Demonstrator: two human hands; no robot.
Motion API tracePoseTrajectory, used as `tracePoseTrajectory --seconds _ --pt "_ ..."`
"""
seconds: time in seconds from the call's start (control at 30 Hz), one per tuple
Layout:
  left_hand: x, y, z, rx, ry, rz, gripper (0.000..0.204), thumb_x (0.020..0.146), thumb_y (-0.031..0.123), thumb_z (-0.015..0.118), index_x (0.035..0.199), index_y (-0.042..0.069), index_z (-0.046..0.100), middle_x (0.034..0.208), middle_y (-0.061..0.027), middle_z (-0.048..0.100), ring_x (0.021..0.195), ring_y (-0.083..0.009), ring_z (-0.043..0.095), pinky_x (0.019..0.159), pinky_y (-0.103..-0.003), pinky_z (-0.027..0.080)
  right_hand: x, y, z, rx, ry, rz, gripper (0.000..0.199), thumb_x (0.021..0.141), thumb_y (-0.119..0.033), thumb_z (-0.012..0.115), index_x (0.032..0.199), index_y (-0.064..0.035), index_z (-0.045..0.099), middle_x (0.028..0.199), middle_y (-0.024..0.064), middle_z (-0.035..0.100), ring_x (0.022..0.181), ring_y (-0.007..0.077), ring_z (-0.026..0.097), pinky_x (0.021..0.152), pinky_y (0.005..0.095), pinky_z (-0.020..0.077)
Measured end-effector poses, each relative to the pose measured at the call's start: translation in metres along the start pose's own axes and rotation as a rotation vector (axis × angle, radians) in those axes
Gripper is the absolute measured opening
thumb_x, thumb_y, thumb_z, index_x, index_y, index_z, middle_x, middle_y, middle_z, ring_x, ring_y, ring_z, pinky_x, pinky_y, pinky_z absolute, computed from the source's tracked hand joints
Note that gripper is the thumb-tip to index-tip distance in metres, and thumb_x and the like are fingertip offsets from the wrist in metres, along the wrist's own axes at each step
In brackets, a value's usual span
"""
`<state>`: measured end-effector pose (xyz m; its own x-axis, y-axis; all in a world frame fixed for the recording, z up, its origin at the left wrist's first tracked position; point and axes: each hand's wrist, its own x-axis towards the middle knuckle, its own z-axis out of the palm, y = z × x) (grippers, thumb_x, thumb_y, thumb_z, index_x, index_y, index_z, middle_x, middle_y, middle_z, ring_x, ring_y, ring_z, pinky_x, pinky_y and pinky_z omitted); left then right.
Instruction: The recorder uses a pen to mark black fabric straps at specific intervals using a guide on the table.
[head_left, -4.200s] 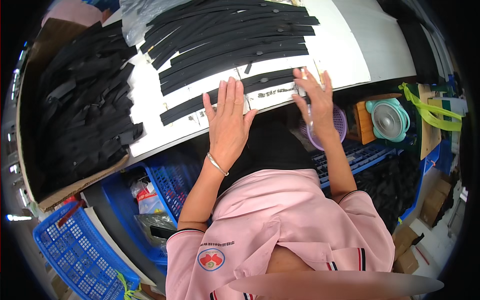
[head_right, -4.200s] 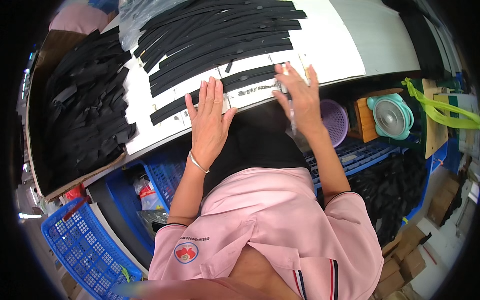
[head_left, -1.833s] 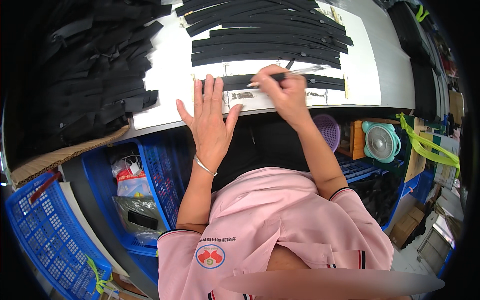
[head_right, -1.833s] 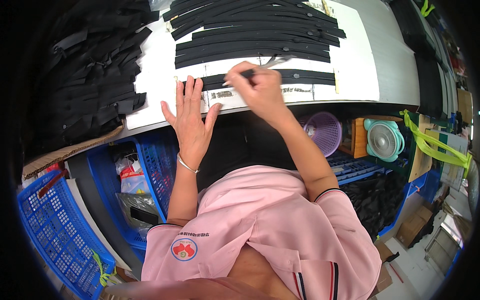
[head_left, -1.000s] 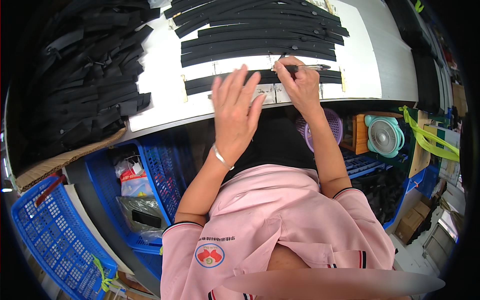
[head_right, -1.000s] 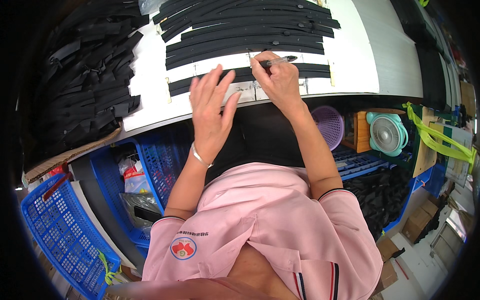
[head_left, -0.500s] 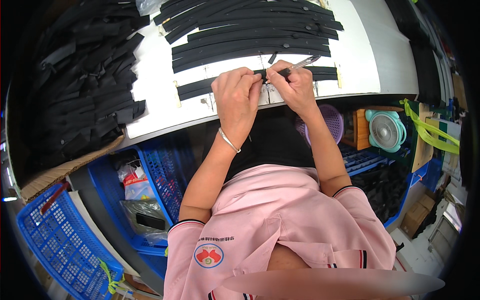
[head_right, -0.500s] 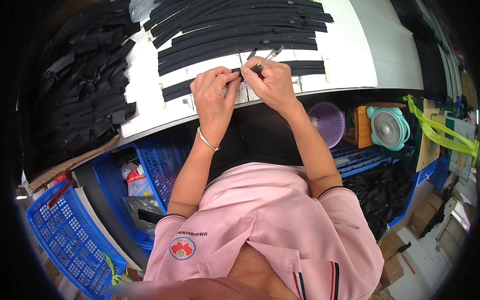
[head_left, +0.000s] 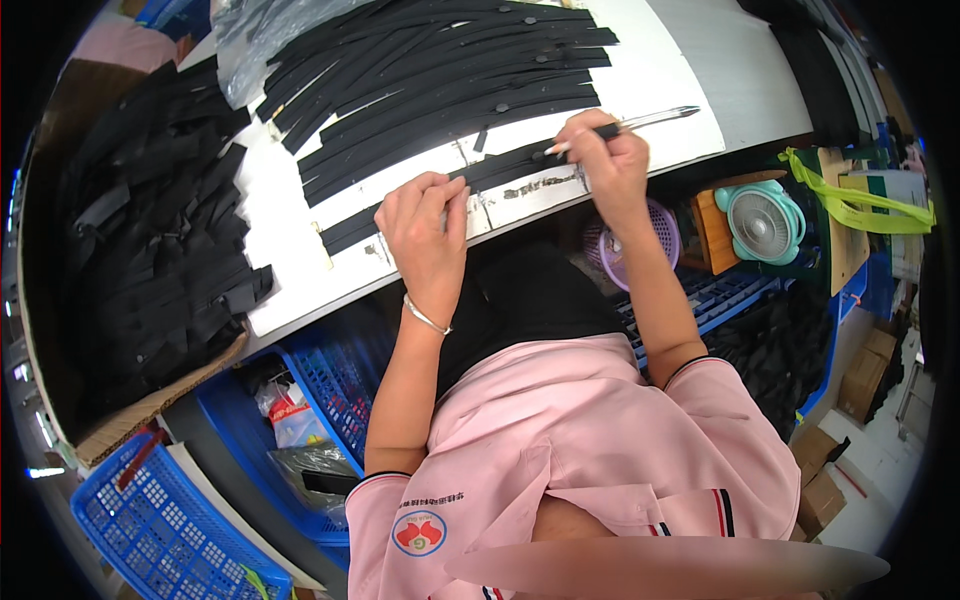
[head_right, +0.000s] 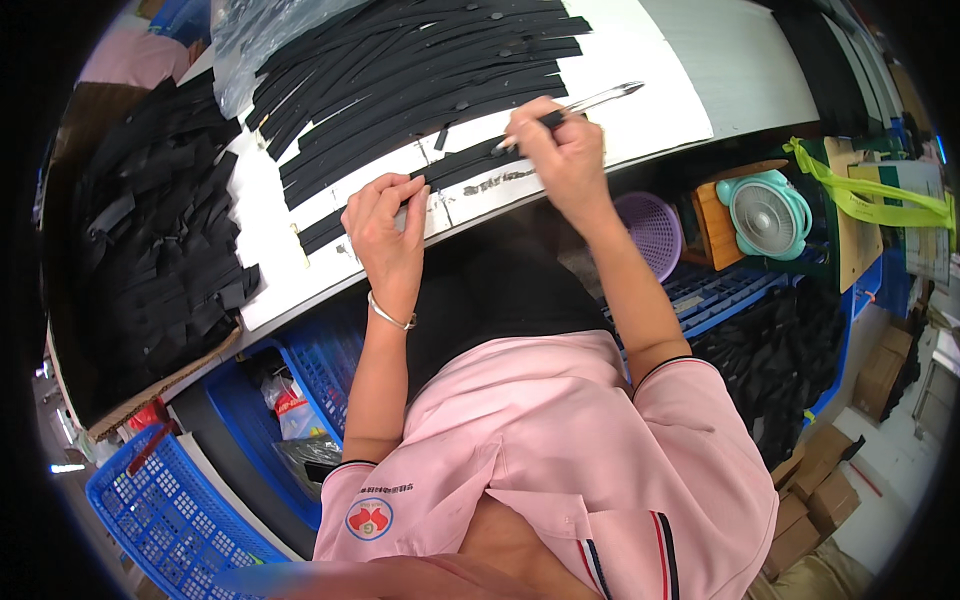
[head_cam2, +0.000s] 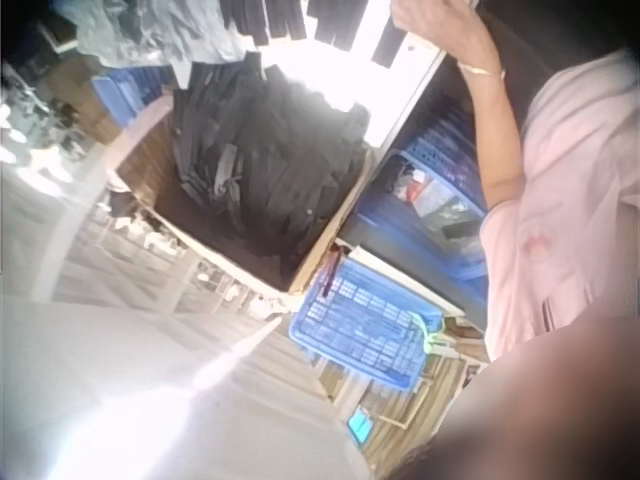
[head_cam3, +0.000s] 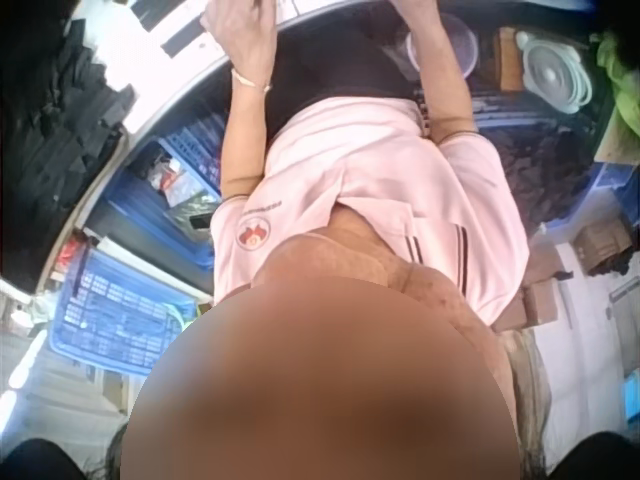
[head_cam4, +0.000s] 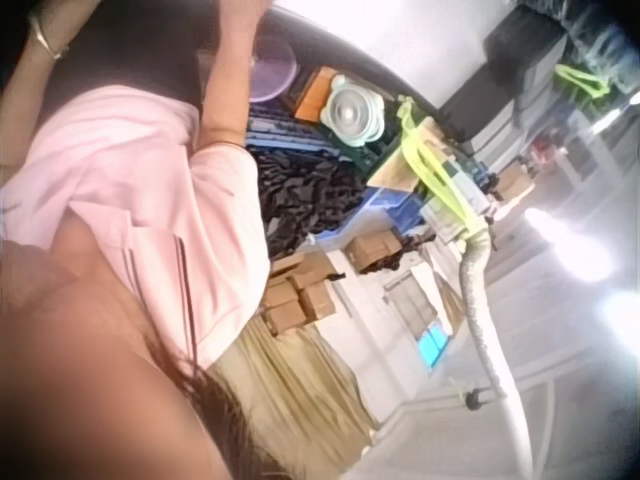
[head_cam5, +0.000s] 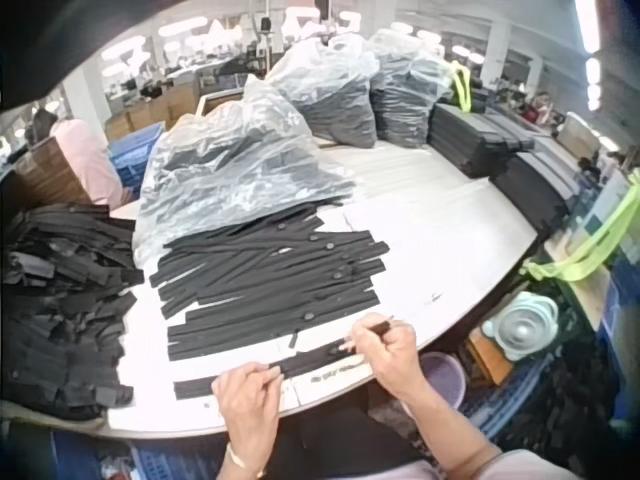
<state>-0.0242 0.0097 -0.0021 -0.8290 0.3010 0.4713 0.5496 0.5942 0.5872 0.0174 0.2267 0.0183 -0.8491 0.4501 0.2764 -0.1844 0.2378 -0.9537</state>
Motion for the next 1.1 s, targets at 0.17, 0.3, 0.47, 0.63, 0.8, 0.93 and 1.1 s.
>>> tracePoseTrajectory --seconds 0.17,0.3,0.47,0.63,0.8,0.93,1.1 --pt "0.001 0.004 0.003 0.011 0.022 0.028 0.01 0.084 0.009 0.08 0.092 0.01 0.074 0.1 -0.001 0.07 0.097 -0.0215 0.062 0.089 -0.036 0.042 0.015 0.024 -0.03 -0.154 0.059 0.014 0.019 0.099 -0.012 0.065 0.087 0.0014 0.072 0.077 0.0018 0.071 0.065 0.0044 0.056 0.058 0.0223 0.0438" --pt "0.004 0.014 0.008 -0.003 0.014 0.023 0.012 0.084 0.009 0.079 0.096 0.009 0.076 0.103 -0.0026 0.071 0.099 -0.0223 0.063 0.09 -0.036 0.043 0.014 0.025 -0.032 -0.184 0.003 0.094 0.019 0.1 -0.01 0.062 0.09 0.0032 0.071 0.087 0.003 0.071 0.072 0.0066 0.057 0.066 0.0217 0.0452" --pt "0.022 0.046 0.04 -0.177 -0.048 0.137 0.012 0.083 0.009 0.078 0.095 0.008 0.076 0.101 -0.0029 0.071 0.1 -0.0247 0.061 0.092 -0.04 0.042 0.014 0.026 -0.032 -0.18 -0.03 0.092 0.019 0.1 -0.009 0.063 0.088 0.0038 0.071 0.086 0.0026 0.071 0.072 0.0067 0.059 0.066 0.022 0.0462" --pt "0.032 0.053 0.069 -0.176 -0.074 0.161 0.011 0.082 0.01 0.08 0.093 0.008 0.079 0.1 -0.0011 0.072 0.096 -0.023 0.061 0.088 -0.037 0.043 0.015 0.034 -0.028 -0.178 0.008 -0.03 0.018 0.097 -0.013 0.068 0.088 0.0026 0.072 0.074 0.0027 0.071 0.057 0.0059 0.054 0.052 0.0248 0.0404" --pt "0.032 0.054 0.071 -0.157 -0.1 0.128 0.012 0.081 0.011 0.082 0.092 0.009 0.079 0.1 -0.0003 0.072 0.098 -0.0225 0.061 0.089 -0.037 0.042 0.014 0.031 -0.028 -0.292 -0.012 -0.04 0.02 0.095 -0.014 0.069 0.086 0.0037 0.071 0.076 0.0033 0.071 0.054 0.0099 0.055 0.051 0.0263 0.042" --pt "0.032 0.055 0.071 -0.142 -0.099 0.132 0.012 0.08 0.011 0.082 0.092 0.008 0.079 0.1 -0.0002 0.072 0.098 -0.0225 0.061 0.09 -0.037 0.042 0.013 0.032 -0.027 -0.266 0.015 -0.109 0.019 0.095 -0.014 0.069 0.086 0.0025 0.072 0.07 0.0039 0.069 0.054 0.0081 0.055 0.051 0.0264 0.0424" --pt "0.032 0.054 0.07 -0.134 -0.089 0.134 0.013 0.08 0.011 0.082 0.092 0.008 0.079 0.1 -0.0005 0.072 0.098 -0.0225 0.061 0.09 -0.036 0.042 0.011 0.031 -0.034 -0.136 -0.055 -0.032 0.017 0.093 -0.012 0.068 0.083 0.0018 0.07 0.063 0.0036 0.063 0.057 0.0056 0.052 0.052 0.0264 0.0418"
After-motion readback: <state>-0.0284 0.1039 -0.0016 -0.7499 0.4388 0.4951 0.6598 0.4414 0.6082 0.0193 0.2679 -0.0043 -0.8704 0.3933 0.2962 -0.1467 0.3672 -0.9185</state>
